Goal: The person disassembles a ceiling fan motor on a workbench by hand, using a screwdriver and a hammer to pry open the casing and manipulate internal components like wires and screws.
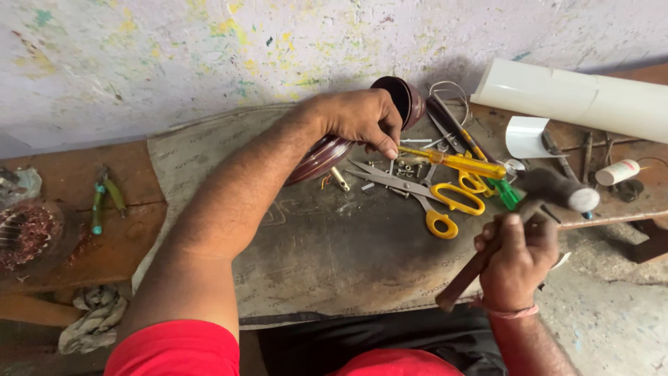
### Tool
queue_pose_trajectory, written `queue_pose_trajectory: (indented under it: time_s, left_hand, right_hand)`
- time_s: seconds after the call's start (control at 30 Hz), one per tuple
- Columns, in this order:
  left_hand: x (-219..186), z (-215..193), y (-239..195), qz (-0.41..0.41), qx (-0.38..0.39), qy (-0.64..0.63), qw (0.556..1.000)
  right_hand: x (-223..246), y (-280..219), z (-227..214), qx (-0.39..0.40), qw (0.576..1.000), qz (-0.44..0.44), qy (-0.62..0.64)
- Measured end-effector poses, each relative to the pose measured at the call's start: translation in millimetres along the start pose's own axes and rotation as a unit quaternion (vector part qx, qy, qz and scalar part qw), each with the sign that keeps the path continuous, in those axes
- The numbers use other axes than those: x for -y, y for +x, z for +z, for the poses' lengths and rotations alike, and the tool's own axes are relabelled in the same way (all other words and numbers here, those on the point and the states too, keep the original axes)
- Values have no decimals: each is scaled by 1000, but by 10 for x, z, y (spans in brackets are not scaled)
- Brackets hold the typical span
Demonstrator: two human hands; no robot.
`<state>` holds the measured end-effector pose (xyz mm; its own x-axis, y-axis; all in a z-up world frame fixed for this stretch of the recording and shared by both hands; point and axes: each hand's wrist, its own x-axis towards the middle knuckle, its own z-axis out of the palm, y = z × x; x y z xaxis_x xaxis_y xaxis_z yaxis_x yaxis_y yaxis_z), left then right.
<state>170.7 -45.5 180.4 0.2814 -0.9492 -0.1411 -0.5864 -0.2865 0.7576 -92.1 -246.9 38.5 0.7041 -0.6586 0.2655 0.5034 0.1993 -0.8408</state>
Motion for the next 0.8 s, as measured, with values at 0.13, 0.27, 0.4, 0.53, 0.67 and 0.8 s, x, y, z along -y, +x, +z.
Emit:
queue_pose_trajectory:
  time_s: [0.13,0.27,0.4,0.53,0.67,0.8]
  left_hand:
    - [-26,25,-47,-23,-3,13,1000]
    - [-23,16,-63,7,-11,0,1000]
    - [-7,12,-68,-23,-5,-6,1000]
    - [9,18,-106,-23,4,-3,1000]
    - [13,16,-136,-5,-2,-10,1000]
    - [-8,27,-141,-7,2,-5,1000]
  right_hand:
    - [38,92,-16,65,984,71,-148]
    - [50,33,4,26,999,7,-40]
    - [-11,7,1,65,994,8,-85]
    - [51,136,-88,78,988,43,-123]
    - [-30,-24,23,16,1000,-13,-8]
    - [-32,67,-26,105,977,72,-171]
